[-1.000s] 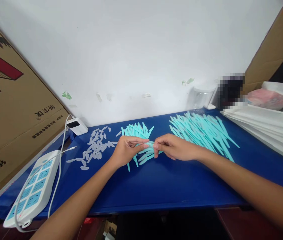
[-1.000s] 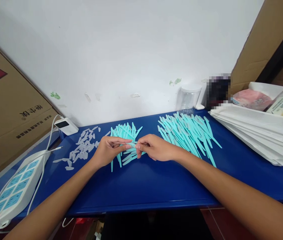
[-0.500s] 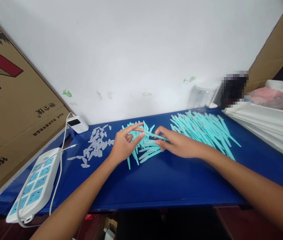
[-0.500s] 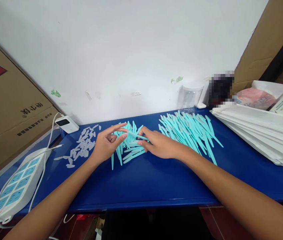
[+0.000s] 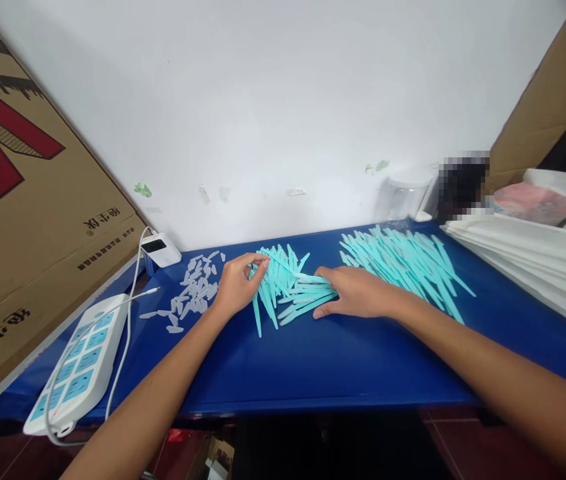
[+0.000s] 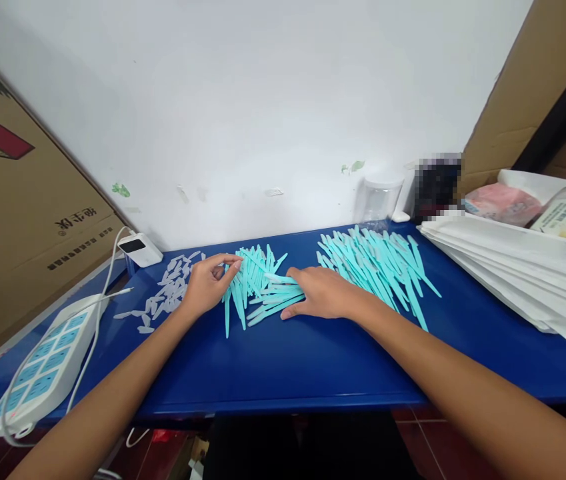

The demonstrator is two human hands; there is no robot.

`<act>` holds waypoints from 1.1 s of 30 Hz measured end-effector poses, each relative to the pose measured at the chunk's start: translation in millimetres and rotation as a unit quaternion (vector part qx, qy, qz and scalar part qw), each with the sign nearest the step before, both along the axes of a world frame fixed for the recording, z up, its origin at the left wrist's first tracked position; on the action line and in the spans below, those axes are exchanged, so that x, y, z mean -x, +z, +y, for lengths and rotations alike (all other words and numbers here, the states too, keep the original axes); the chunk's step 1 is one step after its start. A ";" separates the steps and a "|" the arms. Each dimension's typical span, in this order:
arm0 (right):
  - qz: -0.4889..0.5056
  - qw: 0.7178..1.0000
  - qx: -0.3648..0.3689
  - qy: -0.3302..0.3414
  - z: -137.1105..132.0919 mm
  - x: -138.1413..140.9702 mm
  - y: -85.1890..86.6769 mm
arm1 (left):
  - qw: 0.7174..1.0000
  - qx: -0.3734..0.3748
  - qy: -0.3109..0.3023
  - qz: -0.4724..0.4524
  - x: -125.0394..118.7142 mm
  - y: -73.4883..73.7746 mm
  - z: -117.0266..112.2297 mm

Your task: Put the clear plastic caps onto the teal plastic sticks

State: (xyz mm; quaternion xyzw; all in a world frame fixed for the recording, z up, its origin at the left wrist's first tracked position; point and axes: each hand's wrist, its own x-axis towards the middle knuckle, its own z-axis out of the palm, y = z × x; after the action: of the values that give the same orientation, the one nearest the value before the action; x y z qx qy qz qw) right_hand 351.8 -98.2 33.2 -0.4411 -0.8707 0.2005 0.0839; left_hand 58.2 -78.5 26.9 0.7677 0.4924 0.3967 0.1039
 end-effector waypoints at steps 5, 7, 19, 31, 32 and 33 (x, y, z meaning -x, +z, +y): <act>0.040 0.996 0.056 0.058 -3.1 3.1 4.3 | 1.000 0.005 -0.001 0.005 3.2 -0.3 2.1; 0.031 0.996 0.059 0.061 -5.4 2.8 6.1 | 1.000 0.004 0.000 0.006 4.2 0.2 2.2; 0.008 0.995 0.067 0.080 -11.9 -6.9 12.6 | 0.999 0.029 -0.033 0.020 3.5 -2.5 2.6; 0.055 0.996 0.056 0.039 -10.9 -10.4 7.0 | 0.999 0.029 -0.034 0.017 5.3 -2.6 2.5; 0.065 0.995 0.064 0.027 -10.3 -10.3 7.2 | 0.999 0.031 -0.035 0.015 5.0 -2.1 2.1; 0.076 0.994 0.072 0.019 -10.0 -9.7 7.8 | 0.999 0.035 -0.036 0.010 4.3 -1.4 1.4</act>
State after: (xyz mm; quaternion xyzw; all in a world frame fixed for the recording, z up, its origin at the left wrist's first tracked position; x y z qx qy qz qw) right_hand 361.4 -108.2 41.0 -0.4128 -0.8535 0.2969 0.1141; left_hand 53.9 -77.1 25.5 0.7845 0.4792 0.3676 0.1403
